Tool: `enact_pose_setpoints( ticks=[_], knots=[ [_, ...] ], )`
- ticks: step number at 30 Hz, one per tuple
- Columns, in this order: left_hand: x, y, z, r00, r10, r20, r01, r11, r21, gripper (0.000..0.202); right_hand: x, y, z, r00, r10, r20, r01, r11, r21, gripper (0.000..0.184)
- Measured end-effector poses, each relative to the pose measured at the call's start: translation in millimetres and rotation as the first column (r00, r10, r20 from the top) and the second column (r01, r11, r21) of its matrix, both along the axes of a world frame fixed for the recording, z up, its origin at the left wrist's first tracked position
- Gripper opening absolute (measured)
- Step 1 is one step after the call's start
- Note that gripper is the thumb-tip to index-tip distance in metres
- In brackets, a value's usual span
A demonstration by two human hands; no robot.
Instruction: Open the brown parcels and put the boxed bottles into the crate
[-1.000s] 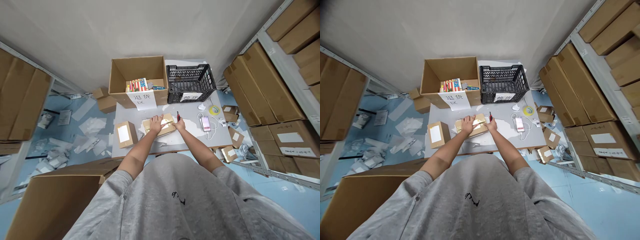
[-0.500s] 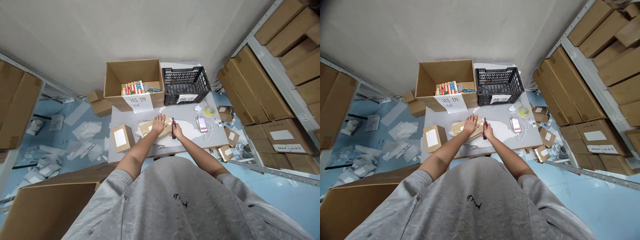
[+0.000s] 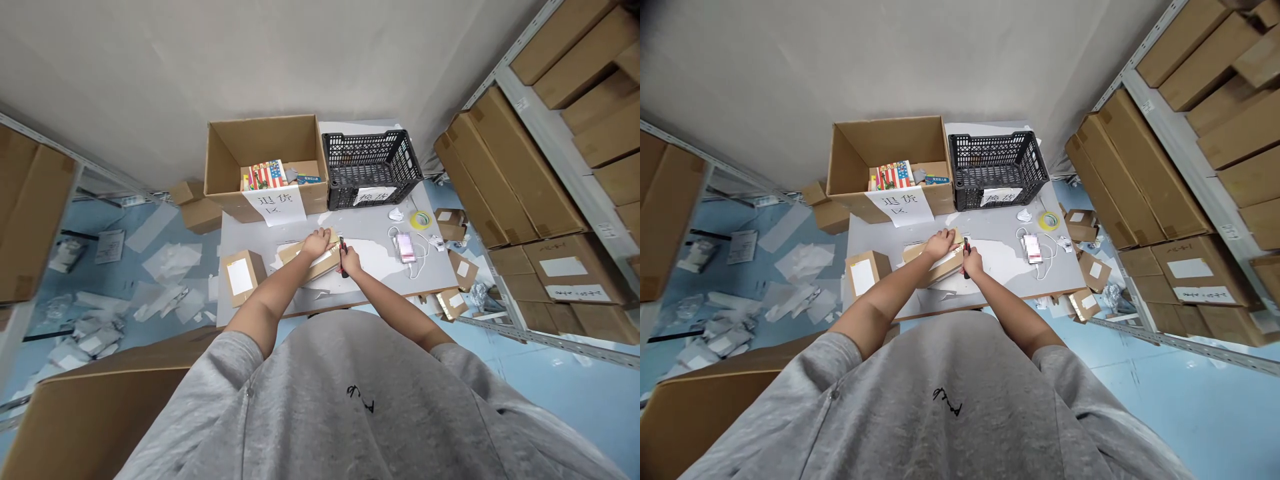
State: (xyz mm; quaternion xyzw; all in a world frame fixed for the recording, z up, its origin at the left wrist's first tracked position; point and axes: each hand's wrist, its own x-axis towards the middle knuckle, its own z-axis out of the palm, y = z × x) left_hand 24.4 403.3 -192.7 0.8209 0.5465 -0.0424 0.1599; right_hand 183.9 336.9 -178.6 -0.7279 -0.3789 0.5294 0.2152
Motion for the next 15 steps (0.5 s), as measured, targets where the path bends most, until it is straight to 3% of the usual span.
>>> enact_pose_setpoints(
  ticks=[15],
  knots=[
    [3.6, 8.2, 8.2, 1.0, 0.029, -0.004, -0.029, 0.999, -0.025, 0.065, -14.6, 15.5, 11.4, 1.0, 0.013, 0.013, -0.012, 0.998, -0.067, 0.024]
  ],
)
